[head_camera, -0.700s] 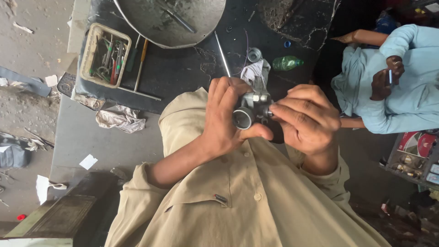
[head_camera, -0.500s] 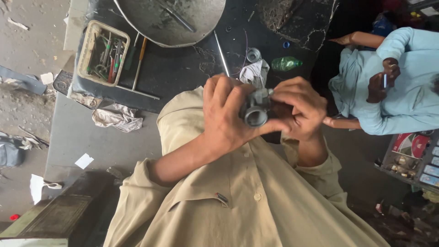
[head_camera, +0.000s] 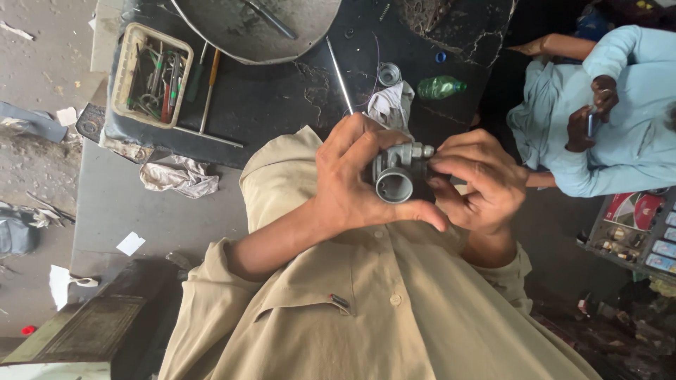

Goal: The person holds a carburetor and works on it by hand, removing and refitting small components such as a spring and float parts, then uses a long screwdriver to loosen and tighten screws on the carburetor body while turning it over at a workbench.

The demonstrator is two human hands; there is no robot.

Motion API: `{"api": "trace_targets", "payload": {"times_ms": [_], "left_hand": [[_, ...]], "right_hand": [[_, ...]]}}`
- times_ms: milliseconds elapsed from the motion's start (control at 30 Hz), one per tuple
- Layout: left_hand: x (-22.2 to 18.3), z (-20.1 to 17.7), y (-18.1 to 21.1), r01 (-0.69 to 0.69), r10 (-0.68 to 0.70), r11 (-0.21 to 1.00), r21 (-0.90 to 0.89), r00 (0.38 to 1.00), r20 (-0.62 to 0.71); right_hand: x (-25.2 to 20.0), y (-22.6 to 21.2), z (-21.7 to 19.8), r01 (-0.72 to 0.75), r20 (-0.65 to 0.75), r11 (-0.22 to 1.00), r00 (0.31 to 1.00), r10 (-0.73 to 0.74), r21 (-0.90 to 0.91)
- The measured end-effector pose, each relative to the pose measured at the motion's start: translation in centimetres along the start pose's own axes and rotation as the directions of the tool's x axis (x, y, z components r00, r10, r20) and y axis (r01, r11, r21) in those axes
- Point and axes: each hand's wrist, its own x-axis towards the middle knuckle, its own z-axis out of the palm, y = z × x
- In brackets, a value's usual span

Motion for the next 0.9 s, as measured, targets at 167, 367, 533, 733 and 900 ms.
{"api": "trace_targets", "payload": {"times_ms": [167, 367, 533, 733, 900], "left_hand": [[0.0, 0.0, -0.1, 0.035, -0.033, 0.996, -0.087, 0.999, 0.015], [0.1, -0.1, 0.2, 0.026, -0.027, 0.999, -0.047, 1.0, -0.004], [-0.1, 0.2, 0.5, 0.061, -0.061, 0.998, -0.005, 0.998, -0.012], [0.0, 0.3, 0.8, 0.072, -0.072, 0.997, 0.016, 0.997, -0.013], [-0.2, 0.0, 0.4, 0.072, -0.072, 0.996, -0.047, 0.997, 0.003]], "right_hand": [[0.1, -0.5, -0.5, 0.012, 0.019, 1.0, 1.0, -0.011, -0.019], [-0.2, -0.9, -0.6, -0.032, 0.011, 0.996, 0.999, 0.033, -0.083], [0.3, -0.9, -1.1, -0.015, 0.042, 0.993, 0.999, 0.02, -0.12], [0.1, -0.4, -1.6, -0.012, 0.059, 0.998, 0.998, 0.016, -0.07], [0.5, -0.8, -1.5, -0.014, 0.075, 0.997, 0.997, 0.02, -0.075]]}}
